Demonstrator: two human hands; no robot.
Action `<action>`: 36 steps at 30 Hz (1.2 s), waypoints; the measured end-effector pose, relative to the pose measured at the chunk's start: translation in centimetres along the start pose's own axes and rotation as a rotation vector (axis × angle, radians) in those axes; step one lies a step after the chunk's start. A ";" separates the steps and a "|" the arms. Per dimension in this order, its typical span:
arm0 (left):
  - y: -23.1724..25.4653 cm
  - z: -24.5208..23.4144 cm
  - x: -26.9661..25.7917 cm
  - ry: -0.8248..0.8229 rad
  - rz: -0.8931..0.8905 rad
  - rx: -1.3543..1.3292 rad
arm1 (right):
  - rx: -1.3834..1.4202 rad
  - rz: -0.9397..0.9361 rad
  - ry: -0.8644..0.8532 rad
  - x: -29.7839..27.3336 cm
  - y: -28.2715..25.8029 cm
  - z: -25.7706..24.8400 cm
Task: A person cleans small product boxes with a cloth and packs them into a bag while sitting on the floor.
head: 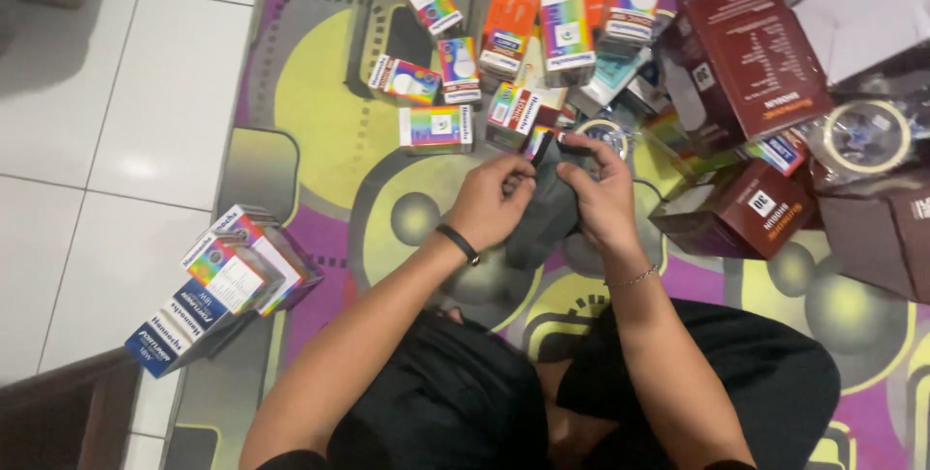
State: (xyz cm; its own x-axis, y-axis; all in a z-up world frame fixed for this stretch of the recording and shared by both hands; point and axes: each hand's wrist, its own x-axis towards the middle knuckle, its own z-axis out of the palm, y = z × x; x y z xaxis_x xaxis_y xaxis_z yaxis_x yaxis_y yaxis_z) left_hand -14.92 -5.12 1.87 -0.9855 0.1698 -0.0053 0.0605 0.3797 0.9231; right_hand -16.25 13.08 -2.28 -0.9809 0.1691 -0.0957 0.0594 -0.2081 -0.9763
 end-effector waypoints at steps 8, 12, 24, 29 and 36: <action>-7.6 8.9 4.3 0.123 -0.228 0.119 | 0.215 0.064 0.347 5.7 8.4 -6.8; -9.0 11.4 4.8 0.098 -0.390 0.035 | -0.135 0.169 0.304 6.5 12.0 -7.3; 0.1 8.6 -1.4 0.253 0.067 -0.155 | -0.468 -0.234 -0.014 -4.0 0.3 -5.4; 1.3 7.7 -5.6 0.209 -0.098 -0.347 | -0.085 -0.052 -0.038 -6.1 -5.1 -7.3; 3.3 7.3 -8.4 0.125 -0.073 -0.800 | -0.558 -0.498 -0.055 -8.8 -9.5 -5.8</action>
State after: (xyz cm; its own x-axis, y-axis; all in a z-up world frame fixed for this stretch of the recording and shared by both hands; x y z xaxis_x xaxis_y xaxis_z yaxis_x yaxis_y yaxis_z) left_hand -5.28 1.41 2.17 -0.9958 0.0487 -0.0769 -0.0898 -0.3867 0.9178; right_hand -7.14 19.21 6.71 -0.9234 0.0646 0.3784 -0.3230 0.4022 -0.8567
